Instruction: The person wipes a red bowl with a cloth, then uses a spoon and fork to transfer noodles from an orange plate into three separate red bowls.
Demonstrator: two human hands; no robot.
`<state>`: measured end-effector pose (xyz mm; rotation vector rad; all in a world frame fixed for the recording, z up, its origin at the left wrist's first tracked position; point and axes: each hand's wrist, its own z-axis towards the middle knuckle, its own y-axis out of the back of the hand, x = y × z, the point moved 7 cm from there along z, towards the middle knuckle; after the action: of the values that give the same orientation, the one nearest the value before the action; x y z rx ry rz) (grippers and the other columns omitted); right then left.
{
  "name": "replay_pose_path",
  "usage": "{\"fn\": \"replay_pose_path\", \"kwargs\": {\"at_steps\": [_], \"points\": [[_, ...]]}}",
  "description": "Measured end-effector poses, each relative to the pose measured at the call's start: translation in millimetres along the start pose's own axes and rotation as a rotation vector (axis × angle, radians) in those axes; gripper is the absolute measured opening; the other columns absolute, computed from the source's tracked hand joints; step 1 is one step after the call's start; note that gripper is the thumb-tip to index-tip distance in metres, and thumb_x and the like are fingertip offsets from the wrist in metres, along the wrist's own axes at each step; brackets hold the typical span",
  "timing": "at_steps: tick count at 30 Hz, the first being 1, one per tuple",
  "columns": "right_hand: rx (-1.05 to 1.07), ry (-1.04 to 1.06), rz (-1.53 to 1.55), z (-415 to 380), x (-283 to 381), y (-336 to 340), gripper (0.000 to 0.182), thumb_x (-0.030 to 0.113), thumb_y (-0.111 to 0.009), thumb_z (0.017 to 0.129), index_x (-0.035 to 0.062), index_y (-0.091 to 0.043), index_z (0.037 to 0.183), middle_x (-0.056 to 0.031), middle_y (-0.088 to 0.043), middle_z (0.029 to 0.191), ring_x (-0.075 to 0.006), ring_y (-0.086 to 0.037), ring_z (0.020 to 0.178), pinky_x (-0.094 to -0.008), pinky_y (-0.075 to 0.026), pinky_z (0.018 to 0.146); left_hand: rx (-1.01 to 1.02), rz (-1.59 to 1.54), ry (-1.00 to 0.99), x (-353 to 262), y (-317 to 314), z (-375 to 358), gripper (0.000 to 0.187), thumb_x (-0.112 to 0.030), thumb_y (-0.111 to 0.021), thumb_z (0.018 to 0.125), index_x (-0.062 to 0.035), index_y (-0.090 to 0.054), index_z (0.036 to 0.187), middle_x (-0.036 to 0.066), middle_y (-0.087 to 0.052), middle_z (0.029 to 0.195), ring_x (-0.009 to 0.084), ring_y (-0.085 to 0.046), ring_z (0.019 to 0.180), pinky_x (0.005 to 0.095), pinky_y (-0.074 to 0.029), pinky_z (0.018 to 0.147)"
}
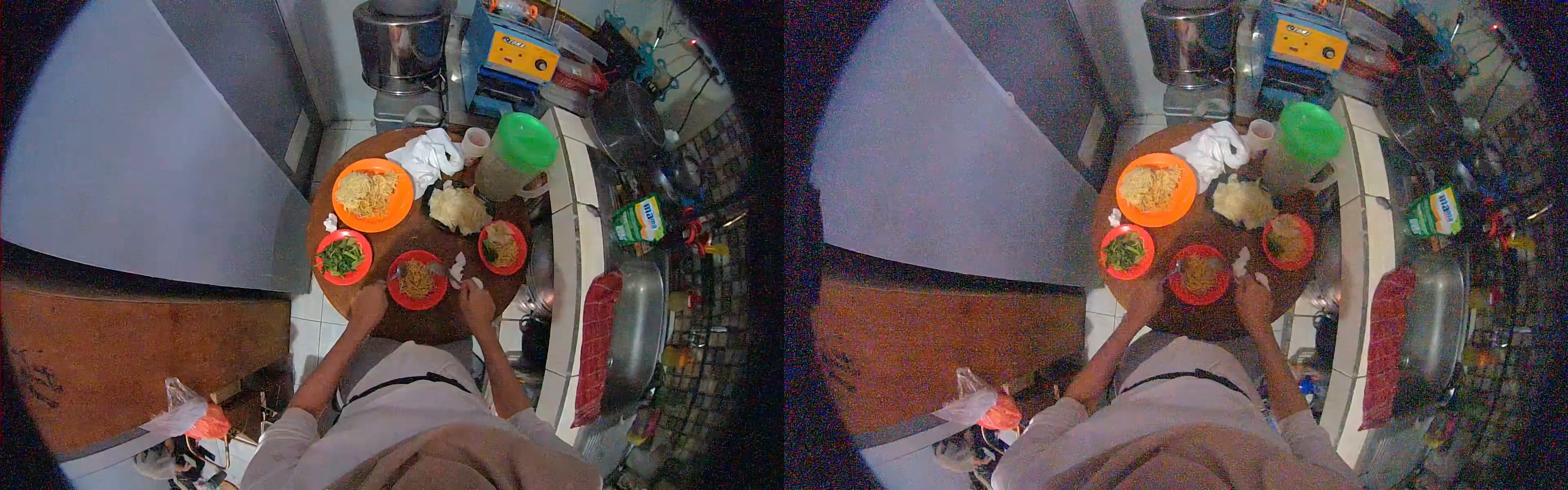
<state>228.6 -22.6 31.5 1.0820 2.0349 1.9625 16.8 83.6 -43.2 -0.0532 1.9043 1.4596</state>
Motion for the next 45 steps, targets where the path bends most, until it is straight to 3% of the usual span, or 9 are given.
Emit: {"fn": "replay_pose_path", "kwargs": {"at_steps": [2, 7, 9, 13, 15, 17, 27, 34, 45], "points": [[0.006, 0.006, -0.03, 0, -5, 0, 0.025, 0.024, -0.04, 0.08, 0.005, -0.053, 0.088, -0.0173, -0.056, 0.071, -0.0347, -0.055, 0.07, -0.0443, -0.043, 0.061, 0.129, 0.154, 0.079, 0, -4, 2, 0.02, -0.013, -0.038, 0.074, -0.001, -0.052, 0.081, 0.022, -0.056, 0.071, 0.0342, -0.057, 0.07, 0.0461, -0.044, 0.061], [0.058, 0.034, -0.116, -5, -4, -13, 0.024, 0.024, -0.04, 0.079, 0.0047, -0.054, 0.084, -0.0191, -0.056, 0.07, -0.0356, -0.055, 0.067, -0.0443, -0.044, 0.058, 0.117, 0.17, 0.038, -10, 0, -1, 0.019, -0.013, -0.039, 0.074, -0.0006, -0.053, 0.078, 0.021, -0.056, 0.07, 0.0329, -0.057, 0.068, 0.0435, -0.046, 0.059], [0.239, -0.076, -0.217, -8, -4, -30, 0.021, 0.019, -0.042, 0.077, 0.0032, -0.056, 0.08, -0.0211, -0.055, 0.07, -0.0364, -0.055, 0.066, -0.0438, -0.045, 0.057, 0.135, 0.199, 0.049, -3, -12, 1, 0.018, -0.013, -0.04, 0.074, -0.0013, -0.053, 0.078, 0.02, -0.057, 0.07, 0.0324, -0.057, 0.068, 0.0428, -0.046, 0.058], [0.319, 0.027, -0.158, -15, 13, -22, 0.023, 0.019, -0.041, 0.076, 0.0025, -0.057, 0.077, -0.0203, -0.056, 0.071, -0.036, -0.055, 0.067, -0.043, -0.045, 0.059, 0.22, 0.24, -0.003, 7, -30, -2, 0.018, -0.014, -0.041, 0.073, -0.0025, -0.055, 0.076, 0.019, -0.057, 0.069, 0.0322, -0.058, 0.066, 0.0425, -0.046, 0.057], [0.225, 0.037, -0.1, -12, 17, -6, 0.024, 0.021, -0.041, 0.077, 0.0033, -0.057, 0.079, -0.019, -0.056, 0.071, -0.035, -0.055, 0.067, -0.0421, -0.045, 0.06, 0.268, 0.292, -0.004, 6, -29, -4, 0.018, -0.014, -0.041, 0.073, -0.0028, -0.055, 0.076, 0.019, -0.057, 0.069, 0.0322, -0.058, 0.065, 0.0425, -0.046, 0.057], [0.207, 0.034, -0.076, -5, 13, -6, 0.024, 0.022, -0.042, 0.077, 0.0039, -0.058, 0.08, -0.0184, -0.056, 0.072, -0.0343, -0.055, 0.068, -0.0418, -0.045, 0.06, 0.063, 0.23, -0.059, -7, -4, -2, 0.018, -0.014, -0.042, 0.073, -0.0028, -0.055, 0.076, 0.018, -0.057, 0.07, 0.0322, -0.058, 0.065, 0.0432, -0.046, 0.057], [0.007, 0.089, -0.224, 10, 6, -39, 0.022, 0.023, -0.043, 0.077, 0.0053, -0.057, 0.081, -0.0166, -0.054, 0.057, -0.0308, -0.056, 0.055, -0.0412, -0.046, 0.05, 0.256, 0.176, 0.05, -9, -20, 8, 0.017, -0.014, -0.043, 0.072, -0.002, -0.054, 0.075, 0.019, -0.057, 0.07, 0.033, -0.058, 0.067, 0.0434, -0.047, 0.057], [0.033, 0.157, -0.298, 6, 16, -30, 0.017, 0.018, -0.044, 0.076, 0.0067, -0.055, 0.081, -0.0157, -0.053, 0.055, -0.0299, -0.057, 0.055, -0.0414, -0.046, 0.047, 0.253, 0.183, 0.049, -17, -19, 7, 0.018, -0.015, -0.044, 0.072, -0.0017, -0.056, 0.074, 0.019, -0.057, 0.07, 0.0328, -0.058, 0.067, 0.0433, -0.047, 0.058], [0.117, 0.08, -0.033, 9, 4, -42, 0.023, 0.025, -0.049, 0.073, 0.007, -0.062, 0.078, -0.0174, -0.057, 0.068, -0.0317, -0.056, 0.062, -0.0396, -0.046, 0.059, 0.151, 0.127, 0.007, -10, -9, 3, 0.02, -0.015, -0.042, 0.074, -0.0016, -0.056, 0.074, 0.019, -0.057, 0.068, 0.0323, -0.058, 0.066, 0.0428, -0.047, 0.057]]}}
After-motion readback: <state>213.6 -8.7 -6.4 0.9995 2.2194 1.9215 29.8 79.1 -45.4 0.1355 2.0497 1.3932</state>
